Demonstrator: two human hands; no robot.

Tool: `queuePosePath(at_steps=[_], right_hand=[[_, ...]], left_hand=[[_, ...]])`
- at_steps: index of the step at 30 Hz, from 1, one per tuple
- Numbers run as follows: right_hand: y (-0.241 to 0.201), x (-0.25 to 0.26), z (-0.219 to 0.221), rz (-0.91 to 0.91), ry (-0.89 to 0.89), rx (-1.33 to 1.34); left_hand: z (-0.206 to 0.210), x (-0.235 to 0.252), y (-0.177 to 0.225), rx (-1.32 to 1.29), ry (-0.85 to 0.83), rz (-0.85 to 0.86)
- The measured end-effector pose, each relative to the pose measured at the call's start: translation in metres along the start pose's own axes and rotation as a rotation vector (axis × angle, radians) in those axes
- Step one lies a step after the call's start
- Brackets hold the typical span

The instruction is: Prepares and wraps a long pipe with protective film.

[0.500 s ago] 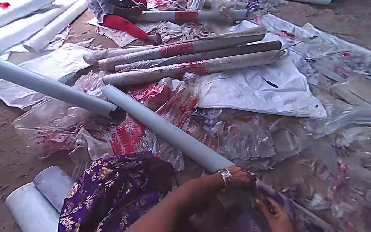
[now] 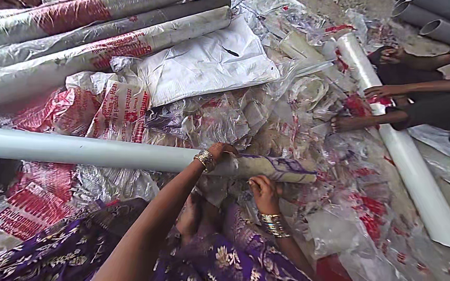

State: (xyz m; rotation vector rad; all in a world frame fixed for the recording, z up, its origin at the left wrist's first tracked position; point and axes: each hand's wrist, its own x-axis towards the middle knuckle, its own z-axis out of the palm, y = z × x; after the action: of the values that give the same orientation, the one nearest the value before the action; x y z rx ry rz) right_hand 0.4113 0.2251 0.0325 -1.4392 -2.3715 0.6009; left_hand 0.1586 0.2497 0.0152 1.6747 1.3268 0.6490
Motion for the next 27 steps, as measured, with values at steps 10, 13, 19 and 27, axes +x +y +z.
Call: queuePosePath(at_steps=[10,13,19,27], right_hand=[[0.036,-0.006,-0.031,0.478,0.166,0.162],[0.070,-0.001,-0.058,0.781,0.298,0.341],[0.103,0.024,-0.095,1.050,0.375,0.551],[0.117,0.040,-0.083,1.145,0.424,0.353]], left_hand=[[0.005,-0.027,0.005,0.234,-0.099,-0.060],[-0.004,-0.042,0.013,0.379,-0.095,-0.327],[-0.035,-0.105,-0.017,0.554,-0.110,-0.462],[-0.047,-0.151,-0.012,0.622,0.093,-0.490]])
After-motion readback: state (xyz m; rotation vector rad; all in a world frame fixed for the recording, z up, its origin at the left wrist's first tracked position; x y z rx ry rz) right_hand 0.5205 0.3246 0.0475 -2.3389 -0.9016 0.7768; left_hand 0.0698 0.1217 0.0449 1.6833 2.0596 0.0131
